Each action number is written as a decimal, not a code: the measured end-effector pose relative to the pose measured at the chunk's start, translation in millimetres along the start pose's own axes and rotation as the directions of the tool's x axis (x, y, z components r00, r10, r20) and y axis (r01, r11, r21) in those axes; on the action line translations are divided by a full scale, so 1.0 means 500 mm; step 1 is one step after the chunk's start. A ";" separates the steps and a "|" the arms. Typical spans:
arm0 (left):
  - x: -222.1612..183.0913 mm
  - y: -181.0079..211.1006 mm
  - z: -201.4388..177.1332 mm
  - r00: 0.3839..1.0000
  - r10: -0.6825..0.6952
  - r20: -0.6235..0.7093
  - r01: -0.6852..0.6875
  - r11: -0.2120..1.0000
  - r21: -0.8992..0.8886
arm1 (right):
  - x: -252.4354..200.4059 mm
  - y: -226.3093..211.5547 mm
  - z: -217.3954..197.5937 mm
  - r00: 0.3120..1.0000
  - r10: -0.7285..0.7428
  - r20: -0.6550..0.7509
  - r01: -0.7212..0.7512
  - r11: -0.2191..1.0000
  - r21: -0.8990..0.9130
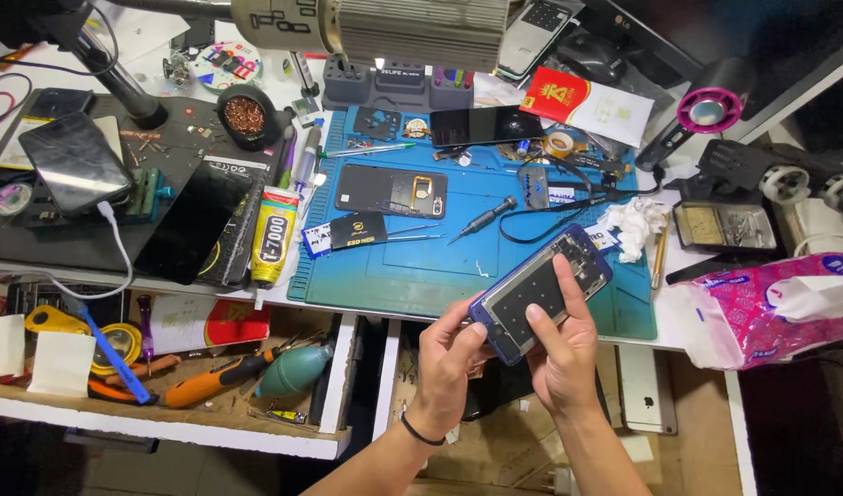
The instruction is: Repairing a mobile phone by disassembling and assembling internal components using a screwdriver
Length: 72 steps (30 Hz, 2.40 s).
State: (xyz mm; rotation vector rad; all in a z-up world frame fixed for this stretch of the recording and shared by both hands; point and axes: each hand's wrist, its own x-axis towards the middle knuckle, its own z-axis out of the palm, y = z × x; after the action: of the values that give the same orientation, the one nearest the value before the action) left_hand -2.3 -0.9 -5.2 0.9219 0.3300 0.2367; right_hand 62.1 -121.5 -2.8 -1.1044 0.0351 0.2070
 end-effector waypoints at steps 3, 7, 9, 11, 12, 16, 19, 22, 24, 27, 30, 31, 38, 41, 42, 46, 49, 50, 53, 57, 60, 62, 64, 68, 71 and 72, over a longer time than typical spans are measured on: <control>-0.012 0.020 0.012 0.997 0.038 0.062 -0.042 0.997 0.059 | -0.007 -0.003 -0.001 0.998 -0.058 0.007 0.058 0.998 -0.021; -0.007 0.010 0.011 0.999 0.025 0.032 -0.028 0.993 0.110 | -0.018 -0.009 0.013 0.993 -0.115 -0.025 0.113 0.991 -0.078; -0.006 0.003 0.007 0.999 -0.029 -0.014 0.031 0.989 0.145 | -0.021 -0.004 0.017 0.983 -0.183 -0.020 0.180 0.978 -0.103; -0.009 0.000 0.007 0.999 -0.019 -0.029 0.023 0.987 0.161 | -0.026 0.002 0.017 0.978 -0.210 -0.009 0.207 0.969 -0.132; -0.009 0.000 0.008 0.999 -0.008 -0.039 0.015 0.984 0.176 | -0.028 0.004 0.019 0.970 -0.241 0.001 0.238 0.958 -0.162; -0.011 -0.002 0.009 0.998 0.008 -0.064 0.003 0.986 0.169 | -0.033 0.012 0.016 0.967 -0.253 0.020 0.252 0.951 -0.178; -0.012 -0.010 0.006 0.995 0.053 -0.085 -0.036 0.981 0.191 | -0.034 0.016 0.011 0.972 -0.232 0.029 0.233 0.956 -0.180; -0.012 -0.014 0.004 0.992 0.064 -0.105 -0.045 0.985 0.169 | -0.030 0.026 -0.001 0.977 -0.200 0.071 0.205 0.976 -0.079; -0.011 -0.016 0.003 0.992 0.078 -0.104 -0.059 0.984 0.167 | -0.030 0.024 0.000 0.983 -0.178 0.047 0.181 0.980 -0.086; -0.010 -0.003 0.004 0.996 0.047 -0.081 -0.034 0.987 0.155 | -0.024 0.022 -0.004 0.983 -0.175 0.047 0.177 0.982 -0.065; -0.006 -0.001 -0.008 0.987 0.151 -0.050 -0.140 0.974 0.181 | -0.029 0.022 -0.007 0.983 -0.175 0.058 0.180 0.980 -0.086; -0.003 -0.002 -0.011 0.986 0.156 -0.059 -0.143 0.974 0.177 | -0.030 0.022 -0.007 0.983 -0.171 0.067 0.176 0.980 -0.089; 0.000 -0.015 -0.016 0.969 0.226 -0.097 -0.193 0.944 0.267 | -0.033 0.030 -0.013 0.978 -0.200 0.062 0.206 0.973 -0.106; -0.003 -0.015 -0.016 0.969 0.227 -0.096 -0.195 0.945 0.261 | -0.034 0.033 -0.019 0.981 -0.188 0.053 0.193 0.975 -0.110; -0.004 -0.013 -0.016 0.970 0.224 -0.094 -0.191 0.943 0.272 | -0.034 0.033 -0.022 0.982 -0.180 0.054 0.186 0.974 -0.128; -0.005 -0.011 -0.012 0.964 0.255 -0.073 -0.232 0.943 0.240 | -0.034 0.031 -0.017 0.980 -0.188 0.064 0.194 0.975 -0.106; -0.007 -0.008 -0.010 0.967 0.241 -0.080 -0.213 0.942 0.259 | -0.033 0.034 -0.021 0.983 -0.177 0.041 0.180 0.979 -0.099; -0.007 -0.007 -0.009 0.968 0.235 -0.083 -0.207 0.944 0.257 | -0.034 0.032 -0.019 0.984 -0.175 0.041 0.178 0.979 -0.098; -0.006 -0.010 -0.011 0.968 0.236 -0.088 -0.206 0.943 0.261 | -0.034 0.028 -0.014 0.982 -0.182 0.045 0.186 0.978 -0.095; -0.006 -0.010 -0.012 0.970 0.227 -0.081 -0.204 0.952 0.228 | -0.036 0.025 -0.010 0.982 -0.180 0.051 0.184 0.979 -0.093; -0.006 -0.001 -0.011 0.974 0.208 -0.092 -0.180 0.953 0.244 | -0.035 0.022 -0.009 0.974 -0.210 0.083 0.219 0.968 -0.119; -0.005 0.004 -0.007 0.973 0.211 -0.098 -0.182 0.952 0.247 | -0.035 0.019 -0.006 0.973 -0.211 0.088 0.222 0.966 -0.132; -0.004 0.008 -0.006 0.972 0.213 -0.101 -0.183 0.951 0.248 | -0.034 0.017 -0.007 0.973 -0.214 0.091 0.226 0.963 -0.147; -0.004 0.024 -0.007 0.984 0.170 -0.055 -0.148 0.948 0.280 | -0.031 0.002 -0.011 0.979 -0.172 0.109 0.192 0.959 -0.208; -0.001 0.026 -0.008 0.986 0.162 -0.048 -0.136 0.932 0.337 | -0.030 -0.009 -0.014 0.988 -0.088 0.123 0.121 0.948 -0.295; 0.000 0.024 -0.007 0.982 0.183 -0.046 -0.154 0.917 0.369 | -0.029 -0.011 -0.015 0.993 -0.030 0.118 0.065 0.950 -0.304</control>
State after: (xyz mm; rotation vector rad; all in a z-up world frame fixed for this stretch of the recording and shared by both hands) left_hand -4.3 8.8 2.2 1.3140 0.3758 0.3808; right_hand 49.2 -132.8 0.4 -1.4017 -0.1287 0.2363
